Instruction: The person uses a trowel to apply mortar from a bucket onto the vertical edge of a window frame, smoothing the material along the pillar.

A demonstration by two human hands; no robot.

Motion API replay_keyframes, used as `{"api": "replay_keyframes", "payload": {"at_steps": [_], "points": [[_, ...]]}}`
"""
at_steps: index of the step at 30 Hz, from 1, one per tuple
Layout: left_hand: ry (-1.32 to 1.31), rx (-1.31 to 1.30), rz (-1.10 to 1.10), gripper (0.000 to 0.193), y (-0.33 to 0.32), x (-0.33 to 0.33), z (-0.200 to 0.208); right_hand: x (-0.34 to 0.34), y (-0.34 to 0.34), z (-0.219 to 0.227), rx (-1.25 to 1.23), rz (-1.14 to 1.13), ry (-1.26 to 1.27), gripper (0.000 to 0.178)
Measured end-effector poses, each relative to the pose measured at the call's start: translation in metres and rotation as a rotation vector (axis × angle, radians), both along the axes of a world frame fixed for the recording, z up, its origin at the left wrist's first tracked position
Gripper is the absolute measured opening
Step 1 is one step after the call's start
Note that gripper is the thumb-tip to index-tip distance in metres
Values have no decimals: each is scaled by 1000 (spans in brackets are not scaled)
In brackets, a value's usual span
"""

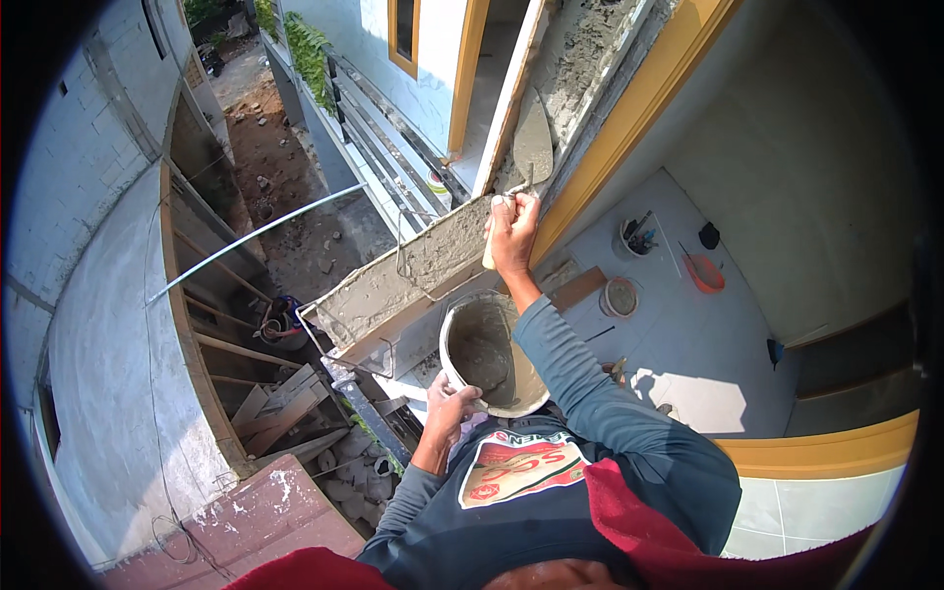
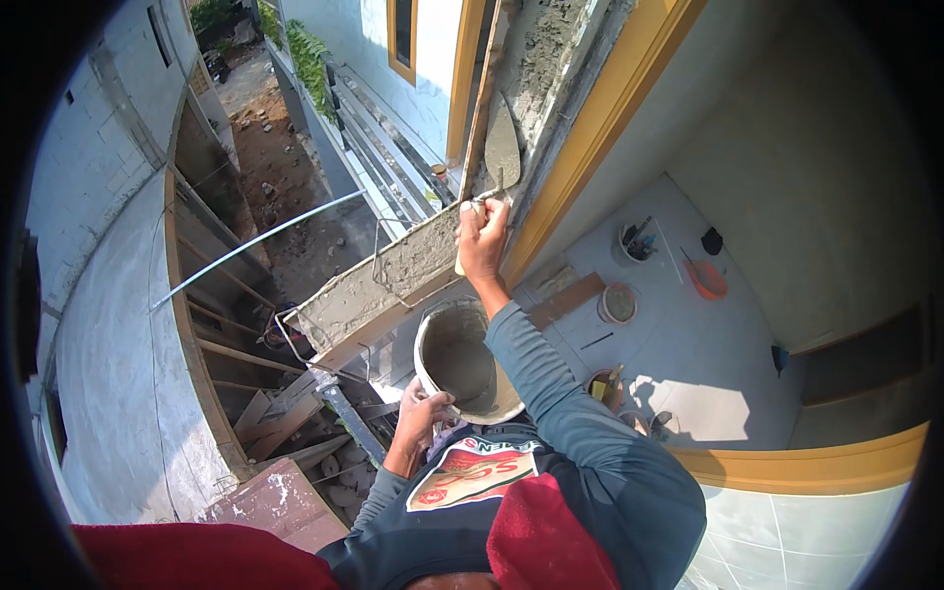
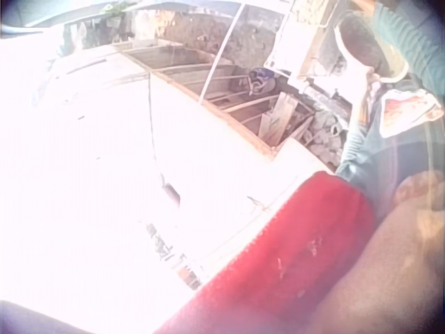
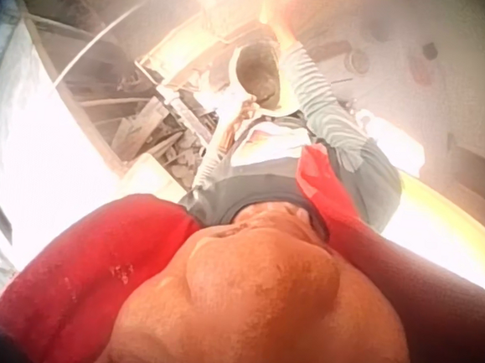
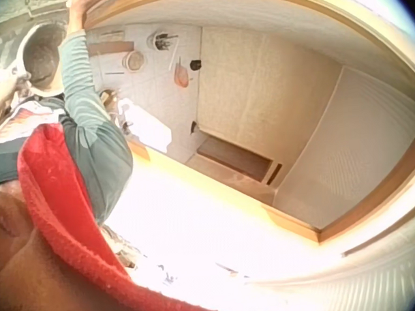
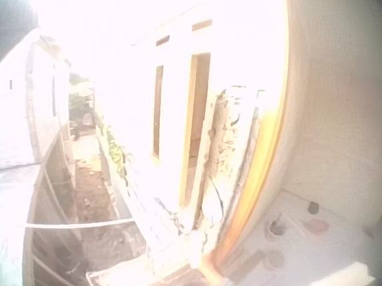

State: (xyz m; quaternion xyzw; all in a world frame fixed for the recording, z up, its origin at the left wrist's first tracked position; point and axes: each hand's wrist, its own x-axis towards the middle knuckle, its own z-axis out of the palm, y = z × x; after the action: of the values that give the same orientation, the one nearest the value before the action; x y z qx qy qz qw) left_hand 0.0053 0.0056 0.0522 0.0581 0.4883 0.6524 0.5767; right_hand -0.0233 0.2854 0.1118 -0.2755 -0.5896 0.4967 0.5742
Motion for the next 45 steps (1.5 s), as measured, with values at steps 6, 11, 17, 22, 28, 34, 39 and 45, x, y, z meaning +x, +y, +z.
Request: {"api": "replay_keyframes", "payload": {"at_steps": [6,11,17,22,28,34,39,45], "points": [[-1,31,50,43,1,1,-1,35,-25,-7,-80,49,-8,27],[13,-9,32,42,3,-2,-4,78,-32,59,-189,154,-168,25],[34,32,51,41,6,-3,-1,104,-31,96,-369,449,-1,27],[22,17,32,43,2,-4,-6,130,-8,137,-602,717,0,34],[-3,42,69,49,4,1,9,159,-16,198,-389,613,-302,32],[28,-23,28,42,8,3,-6,151,-21,231,390,180,-1075,32],[-37,35,61,44,12,4,-19,131,-33,260,-169,352,-942,31],[-14,23,46,40,16,6,-35,101,-34,277,-223,245,-936,25]]}}
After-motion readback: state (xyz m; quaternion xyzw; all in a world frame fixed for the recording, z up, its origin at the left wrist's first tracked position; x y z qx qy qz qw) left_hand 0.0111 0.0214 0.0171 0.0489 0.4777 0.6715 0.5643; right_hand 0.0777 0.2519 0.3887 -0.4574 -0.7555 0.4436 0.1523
